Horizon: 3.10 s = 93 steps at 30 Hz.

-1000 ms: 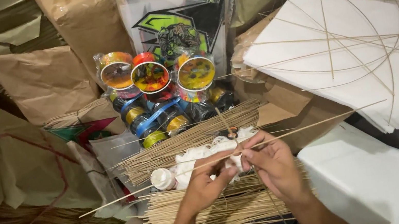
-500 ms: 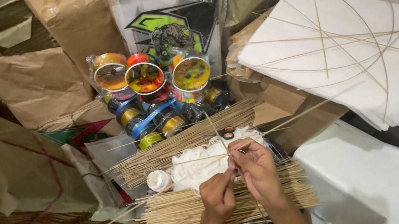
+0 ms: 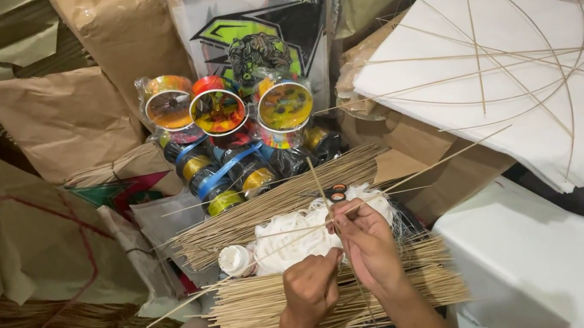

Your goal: The person is assembling the frame of kites by tying bamboo sticks together at their intersections using white string.

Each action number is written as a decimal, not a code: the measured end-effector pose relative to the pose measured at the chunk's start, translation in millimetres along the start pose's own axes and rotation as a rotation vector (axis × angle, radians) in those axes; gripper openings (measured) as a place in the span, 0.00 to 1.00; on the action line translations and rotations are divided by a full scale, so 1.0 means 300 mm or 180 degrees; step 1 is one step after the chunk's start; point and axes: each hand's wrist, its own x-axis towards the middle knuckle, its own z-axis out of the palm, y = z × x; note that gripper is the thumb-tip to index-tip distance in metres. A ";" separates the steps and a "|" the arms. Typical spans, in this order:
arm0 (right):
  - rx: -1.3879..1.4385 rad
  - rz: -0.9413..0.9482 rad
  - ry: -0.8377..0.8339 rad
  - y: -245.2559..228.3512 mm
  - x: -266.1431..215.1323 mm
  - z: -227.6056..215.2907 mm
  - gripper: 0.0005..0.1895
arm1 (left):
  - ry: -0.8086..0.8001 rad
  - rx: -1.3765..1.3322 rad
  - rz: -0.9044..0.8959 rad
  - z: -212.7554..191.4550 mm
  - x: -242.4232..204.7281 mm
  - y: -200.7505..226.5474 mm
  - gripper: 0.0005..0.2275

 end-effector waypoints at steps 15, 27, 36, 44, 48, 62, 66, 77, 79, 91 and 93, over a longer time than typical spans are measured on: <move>0.0055 0.0368 0.0177 0.011 -0.019 0.012 0.06 | 0.0379 -0.0613 -0.2050 -0.088 0.126 0.081 0.14; -0.0256 0.0084 -0.0143 -0.004 -0.008 -0.009 0.04 | 0.0616 -0.2497 -0.2899 -0.049 0.125 0.059 0.08; -0.4381 0.0354 -0.1145 -0.320 -0.050 0.049 0.15 | 0.0728 -0.2348 -0.2906 -0.064 0.135 0.061 0.06; -0.4760 -0.2866 -0.2006 -0.394 -0.036 0.139 0.07 | 0.0680 -0.2149 -0.2853 -0.061 0.146 0.082 0.05; -0.5013 -0.2977 -0.2211 -0.370 0.032 0.128 0.04 | 0.0663 -0.2046 -0.2819 -0.057 0.144 0.087 0.05; -0.4815 -0.3127 -0.2215 -0.319 0.071 0.122 0.04 | 0.0774 -0.2029 -0.2404 -0.041 0.181 0.027 0.06; -0.4693 -0.3093 -0.2100 -0.308 0.069 0.136 0.02 | 0.0808 -0.1919 -0.2147 -0.045 0.174 0.012 0.05; -0.4573 -0.3191 -0.2370 -0.276 0.109 0.135 0.01 | 0.1069 -0.2124 -0.2068 0.029 0.083 -0.092 0.04; -0.4472 -0.3167 -0.2405 -0.268 0.103 0.121 0.02 | 0.1020 -0.2077 -0.2127 0.025 0.075 -0.087 0.04; -0.4466 -0.3120 -0.2161 -0.290 0.118 0.107 0.02 | 0.0442 -0.2643 -0.2227 -0.039 0.168 -0.091 0.03; -0.4483 -0.3133 -0.2333 -0.297 0.131 0.113 0.03 | 0.0420 -0.2410 -0.2348 -0.025 0.156 -0.116 0.04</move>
